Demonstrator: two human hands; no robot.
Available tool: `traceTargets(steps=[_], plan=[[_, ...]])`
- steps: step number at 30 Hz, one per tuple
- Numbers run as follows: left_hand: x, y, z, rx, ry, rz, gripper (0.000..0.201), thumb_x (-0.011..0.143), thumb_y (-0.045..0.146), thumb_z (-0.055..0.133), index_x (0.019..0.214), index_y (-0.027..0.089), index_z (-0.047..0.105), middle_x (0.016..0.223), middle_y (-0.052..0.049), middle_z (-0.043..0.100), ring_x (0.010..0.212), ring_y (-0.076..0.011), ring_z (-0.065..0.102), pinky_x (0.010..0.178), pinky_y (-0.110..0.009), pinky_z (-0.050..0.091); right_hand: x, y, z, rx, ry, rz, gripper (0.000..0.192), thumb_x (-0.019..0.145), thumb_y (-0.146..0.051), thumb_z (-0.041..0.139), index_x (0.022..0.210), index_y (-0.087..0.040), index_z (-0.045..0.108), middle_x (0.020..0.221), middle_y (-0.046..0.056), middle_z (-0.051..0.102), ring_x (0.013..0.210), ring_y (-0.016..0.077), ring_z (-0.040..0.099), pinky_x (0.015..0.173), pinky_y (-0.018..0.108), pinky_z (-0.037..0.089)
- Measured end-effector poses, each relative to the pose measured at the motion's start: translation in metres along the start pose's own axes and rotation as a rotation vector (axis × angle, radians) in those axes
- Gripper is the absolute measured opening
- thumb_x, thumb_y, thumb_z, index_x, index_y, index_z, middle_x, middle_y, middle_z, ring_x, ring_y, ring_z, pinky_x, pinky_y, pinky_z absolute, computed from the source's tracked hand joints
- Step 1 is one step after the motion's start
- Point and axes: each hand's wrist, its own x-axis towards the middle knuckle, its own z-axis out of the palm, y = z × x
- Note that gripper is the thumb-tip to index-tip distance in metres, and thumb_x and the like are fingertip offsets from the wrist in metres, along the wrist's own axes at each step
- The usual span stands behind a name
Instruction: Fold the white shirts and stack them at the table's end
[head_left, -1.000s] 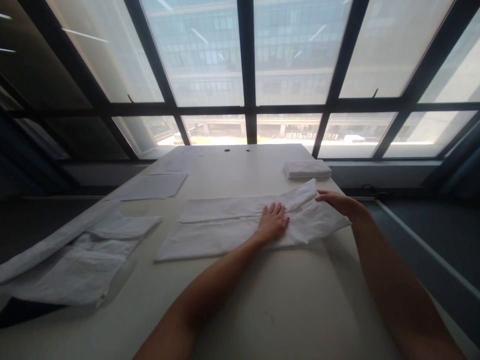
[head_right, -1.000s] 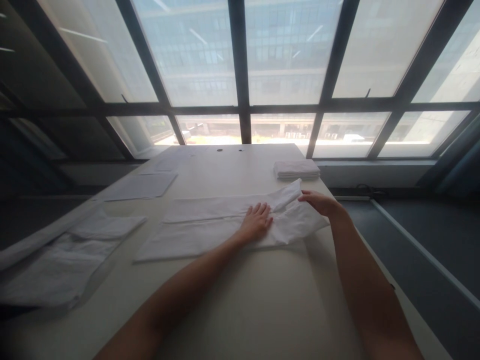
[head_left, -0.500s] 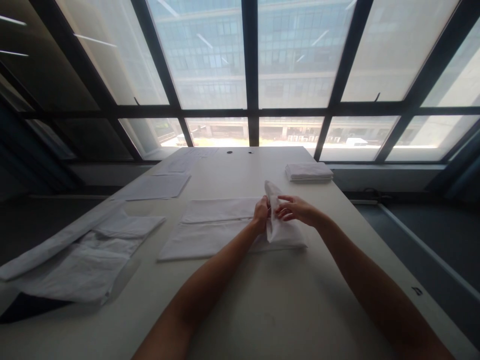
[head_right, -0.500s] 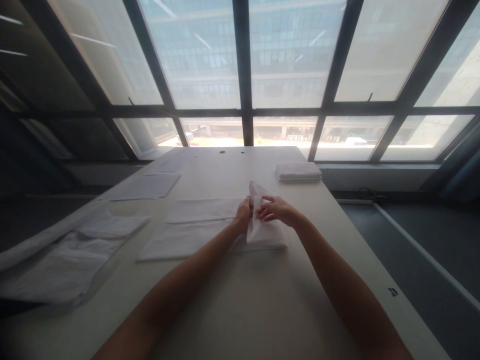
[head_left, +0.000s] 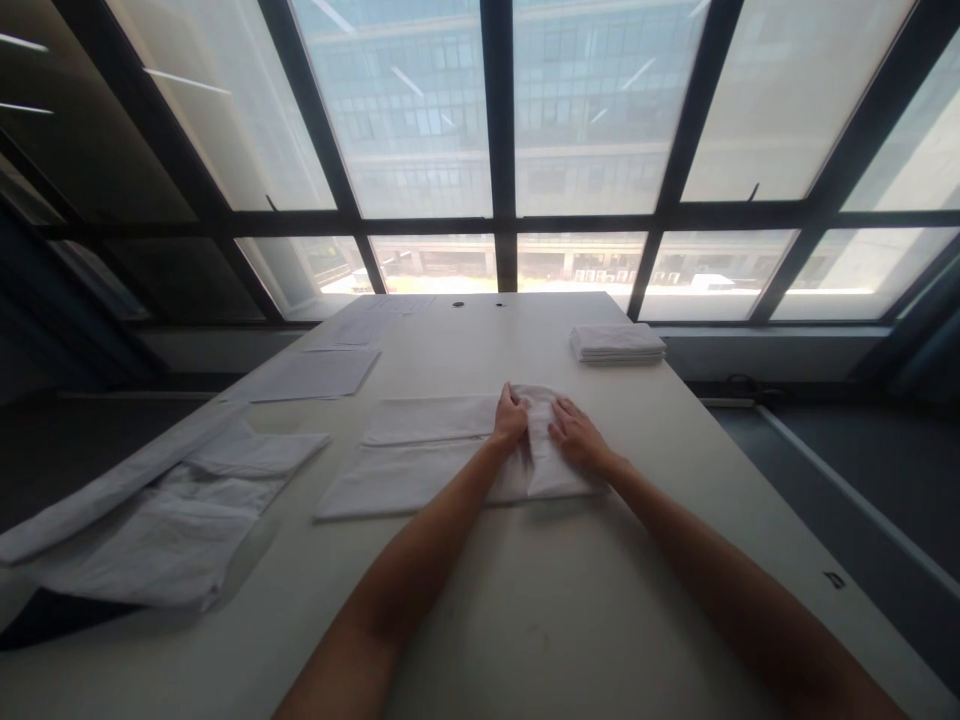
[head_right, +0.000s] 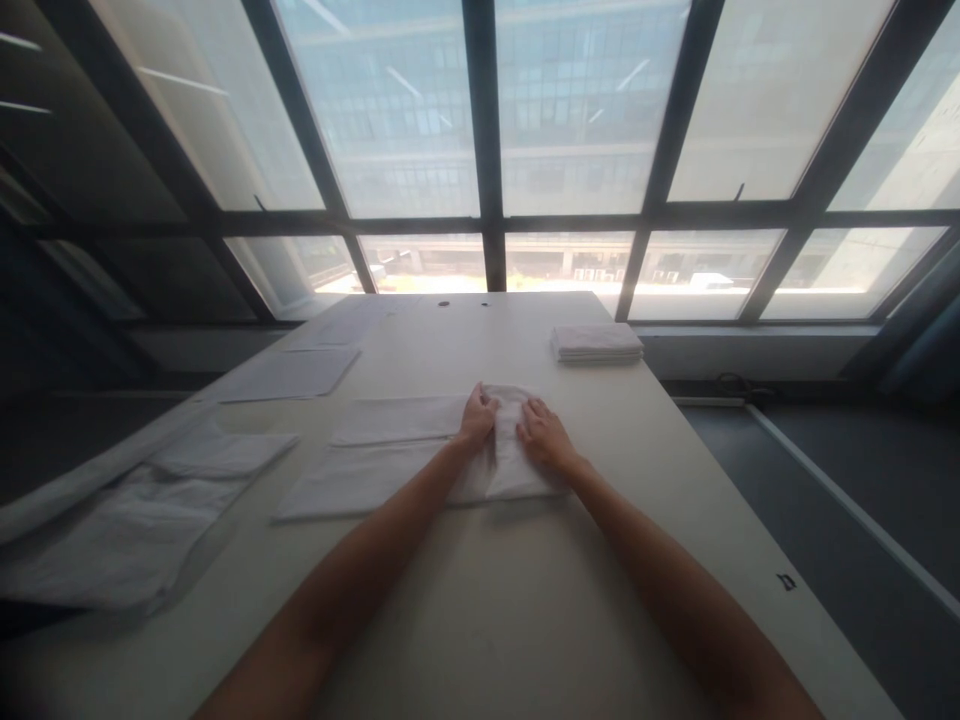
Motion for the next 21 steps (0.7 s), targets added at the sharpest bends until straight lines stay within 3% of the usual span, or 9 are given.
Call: traceTargets(steps=[4,9,15,19,21], plan=[[0.003,0.004,-0.004,0.19,0.064,0.08,0.059,0.092,0.017,0.06,0.149,0.011,0.045,0.136,-0.017,0.063,0.123,-0.0218,0.061,0.107,-0.03,0.044,-0.007,-0.007,0.007,-0.131,-0.055,0.022,0.06,0.104,-0.037,0.035,0.157,-0.009,0.035,0.165,0.016,0.027,0.154,0.0285,0.02,0.123,0.051,0.02],[0.016,0.015,-0.013,0.335,-0.008,0.073,0.048,0.089,0.017,0.068,0.135,0.01,0.06,0.109,-0.012,0.074,0.096,-0.0199,0.07,0.091,-0.027,0.052,-0.009,-0.011,-0.001,-0.151,-0.033,0.043,0.06,0.105,-0.039,0.033,0.156,-0.008,0.035,0.165,0.017,0.028,0.153,0.0269,0.022,0.123,0.048,0.02],[0.022,0.008,-0.016,0.537,-0.025,0.202,0.039,0.092,0.015,0.061,0.131,0.015,0.063,0.11,-0.01,0.072,0.102,-0.0209,0.068,0.099,-0.03,0.049,-0.028,-0.039,-0.004,-0.194,-0.081,0.002,0.066,0.105,-0.05,0.031,0.156,-0.008,0.037,0.166,0.019,0.024,0.155,0.0316,0.014,0.123,0.056,0.013],[0.014,0.008,-0.016,0.643,0.073,0.265,0.044,0.092,0.015,0.059,0.135,0.015,0.059,0.126,-0.016,0.06,0.109,-0.0245,0.065,0.099,-0.033,0.051,-0.047,-0.066,0.013,-0.183,-0.092,-0.071,0.077,0.102,-0.059,0.034,0.159,-0.006,0.03,0.166,0.022,0.02,0.155,0.0326,0.011,0.123,0.056,0.01],[0.009,0.013,-0.016,0.637,0.103,0.362,0.046,0.092,0.012,0.056,0.137,0.016,0.058,0.129,-0.016,0.058,0.116,-0.0253,0.062,0.103,-0.036,0.049,-0.053,-0.076,0.019,-0.184,-0.068,-0.095,0.08,0.101,-0.059,0.037,0.159,-0.004,0.028,0.166,0.023,0.02,0.155,0.0331,0.011,0.123,0.057,0.008]])
